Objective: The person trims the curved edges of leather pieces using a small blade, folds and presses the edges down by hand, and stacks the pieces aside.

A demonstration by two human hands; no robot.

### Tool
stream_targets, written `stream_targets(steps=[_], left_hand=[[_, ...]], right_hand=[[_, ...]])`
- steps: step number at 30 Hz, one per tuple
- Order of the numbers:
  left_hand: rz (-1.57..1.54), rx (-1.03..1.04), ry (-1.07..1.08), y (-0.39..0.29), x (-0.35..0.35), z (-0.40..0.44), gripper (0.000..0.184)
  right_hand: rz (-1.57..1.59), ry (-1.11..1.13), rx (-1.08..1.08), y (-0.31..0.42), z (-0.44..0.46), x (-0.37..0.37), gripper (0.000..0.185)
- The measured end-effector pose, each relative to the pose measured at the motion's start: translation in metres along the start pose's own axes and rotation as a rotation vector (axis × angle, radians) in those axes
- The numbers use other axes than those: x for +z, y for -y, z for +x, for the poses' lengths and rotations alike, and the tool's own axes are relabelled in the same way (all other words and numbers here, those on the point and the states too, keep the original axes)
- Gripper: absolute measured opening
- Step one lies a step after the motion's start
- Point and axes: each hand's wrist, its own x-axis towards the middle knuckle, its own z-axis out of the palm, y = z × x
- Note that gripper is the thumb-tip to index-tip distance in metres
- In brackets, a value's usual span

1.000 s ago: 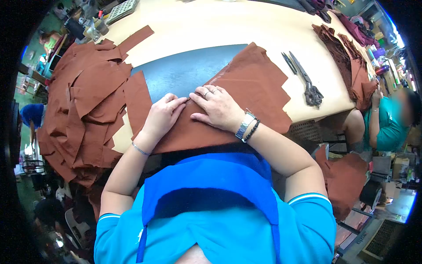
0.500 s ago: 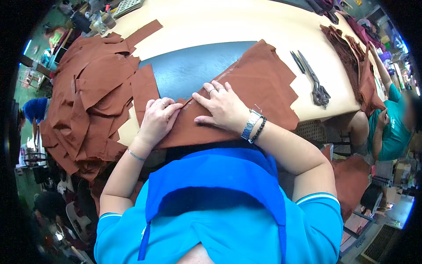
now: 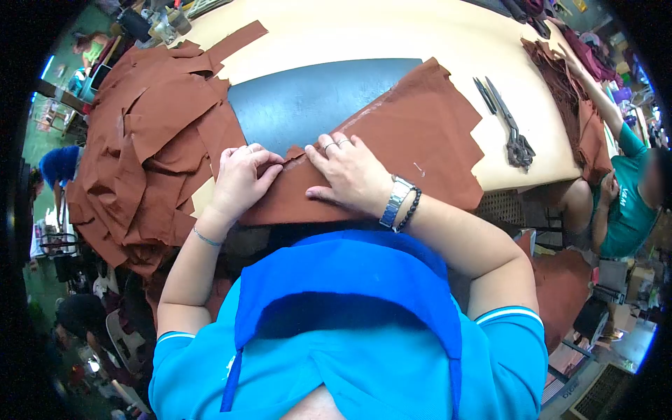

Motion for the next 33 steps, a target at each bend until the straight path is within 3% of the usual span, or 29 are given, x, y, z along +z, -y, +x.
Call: stream_targets(steps=[7, 13, 19, 33], left_hand=[[-0.098, -0.011, 0.024, 0.008, -0.003, 0.001, 0.008], [0.116, 0.312, -0.144, 0.022, 0.001, -0.003, 0.014], [0.176, 0.392, -0.166, 0.028, 0.001, -0.004, 0.019], [0.211, 0.408, -0.202, 0.030, 0.002, -0.006, 0.019]], right_hand=[[-0.027, 0.071, 0.077, 0.010, 0.000, -0.006, 0.067], [0.018, 0.168, 0.111, 0.013, 0.007, -0.012, 0.066], [0.049, 0.156, 0.091, 0.013, 0.009, -0.016, 0.064], [0.070, 0.185, 0.104, 0.017, 0.015, -0.023, 0.069]])
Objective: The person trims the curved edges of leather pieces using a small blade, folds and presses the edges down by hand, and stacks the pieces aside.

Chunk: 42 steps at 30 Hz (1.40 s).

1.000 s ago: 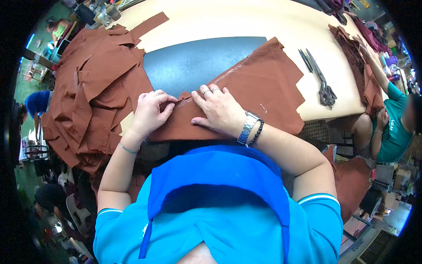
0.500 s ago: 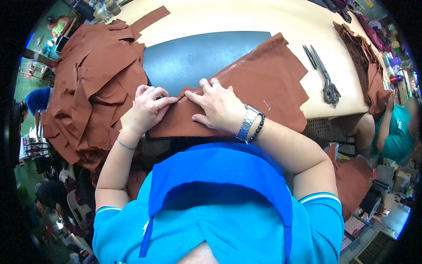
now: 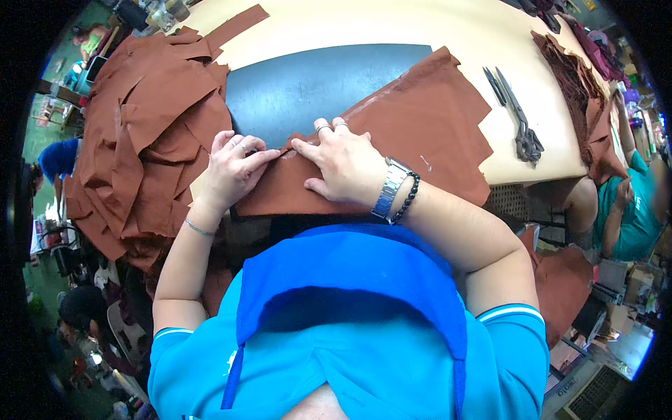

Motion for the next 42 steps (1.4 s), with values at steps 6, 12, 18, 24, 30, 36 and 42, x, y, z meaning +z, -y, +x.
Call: stream_targets(steps=[6, 12, 18, 24, 30, 36, 42], left_hand=[[0.014, 0.012, -0.025, 0.002, 0.001, -0.001, 0.020], [0.002, -0.022, -0.022, 0.003, 0.002, -0.003, 0.021], [-0.004, -0.023, -0.024, 0.006, 0.002, -0.003, 0.018], [-0.016, -0.006, 0.029, 0.010, -0.002, -0.002, 0.014], [0.011, 0.017, 0.111, 0.016, -0.009, -0.002, 0.017], [-0.003, -0.016, 0.137, 0.022, -0.012, -0.004, 0.017], [0.017, -0.022, 0.115, 0.027, -0.008, -0.008, 0.016]], right_hand=[[0.010, 0.033, 0.001, 0.000, 0.003, -0.002, 0.066], [0.013, 0.018, 0.007, 0.001, 0.000, 0.002, 0.064], [-0.011, 0.027, 0.014, 0.003, 0.000, 0.001, 0.063], [-0.026, 0.071, 0.035, 0.009, 0.002, -0.005, 0.063], [-0.029, 0.116, 0.046, 0.010, 0.006, -0.007, 0.064], [-0.050, 0.169, 0.036, 0.012, 0.012, -0.013, 0.064], [-0.071, 0.152, 0.011, 0.011, 0.015, -0.013, 0.064]])
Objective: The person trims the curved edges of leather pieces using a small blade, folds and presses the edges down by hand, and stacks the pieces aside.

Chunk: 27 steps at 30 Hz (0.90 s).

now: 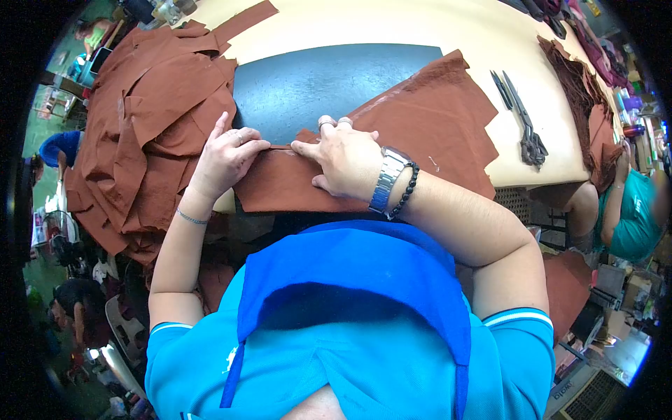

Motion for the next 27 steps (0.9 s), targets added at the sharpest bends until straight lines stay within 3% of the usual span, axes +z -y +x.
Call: stream_targets(steps=[19, 22, 27], left_hand=[[0.152, -0.013, -0.058, -0.006, 0.006, -0.007, 0.012], [0.171, -0.070, -0.032, -0.012, 0.004, -0.007, 0.012], [0.332, -0.129, -0.036, -0.052, 0.003, -0.002, 0.020]], right_hand=[[-0.034, 0.321, -0.062, 0.005, 0.035, -0.018, 0.082], [-0.005, 0.237, -0.055, 0.002, 0.020, -0.013, 0.076], [0.002, -0.094, -0.029, -0.003, -0.007, 0.024, 0.061]])
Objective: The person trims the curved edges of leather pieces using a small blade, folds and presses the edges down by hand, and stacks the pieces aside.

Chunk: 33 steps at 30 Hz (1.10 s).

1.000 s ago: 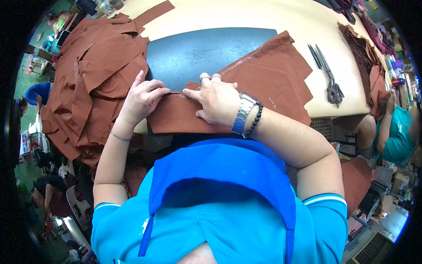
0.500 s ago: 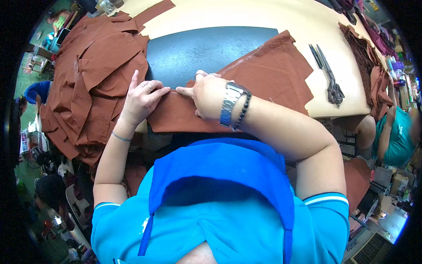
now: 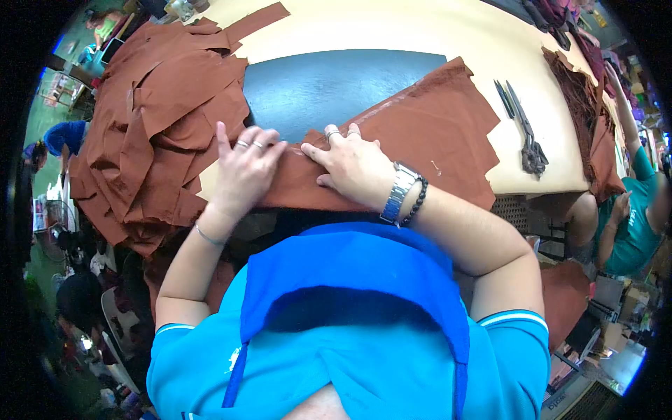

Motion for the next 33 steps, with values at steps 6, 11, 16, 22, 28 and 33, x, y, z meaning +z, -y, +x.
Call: stream_targets(steps=[6, 11, 16, 22, 28, 33], left_hand=[[-0.115, -0.131, 0.065, -0.033, -0.003, -0.013, 0.043], [-0.164, -0.234, 0.109, -0.042, -0.005, -0.025, 0.050], [-0.209, -0.444, 0.070, -0.042, -0.012, -0.047, 0.062], [-0.197, -0.816, 0.034, -0.035, -0.020, -0.072, 0.083], [-0.404, -0.899, 0.117, -0.020, -0.022, -0.079, 0.053], [-0.625, -0.942, -0.093, -0.021, -0.008, -0.081, 0.035]], right_hand=[[-0.078, -0.162, 0.014, -0.008, -0.017, 0.006, 0.059], [-0.096, -0.304, 0.054, -0.029, -0.021, 0.009, 0.061], [0.081, -0.289, -0.104, -0.012, -0.014, 0.017, 0.066], [0.070, -0.286, -0.040, -0.010, -0.012, 0.023, 0.067], [0.208, -0.344, -0.055, -0.022, -0.015, 0.024, 0.063], [0.187, -0.472, -0.101, -0.031, -0.023, 0.035, 0.052]])
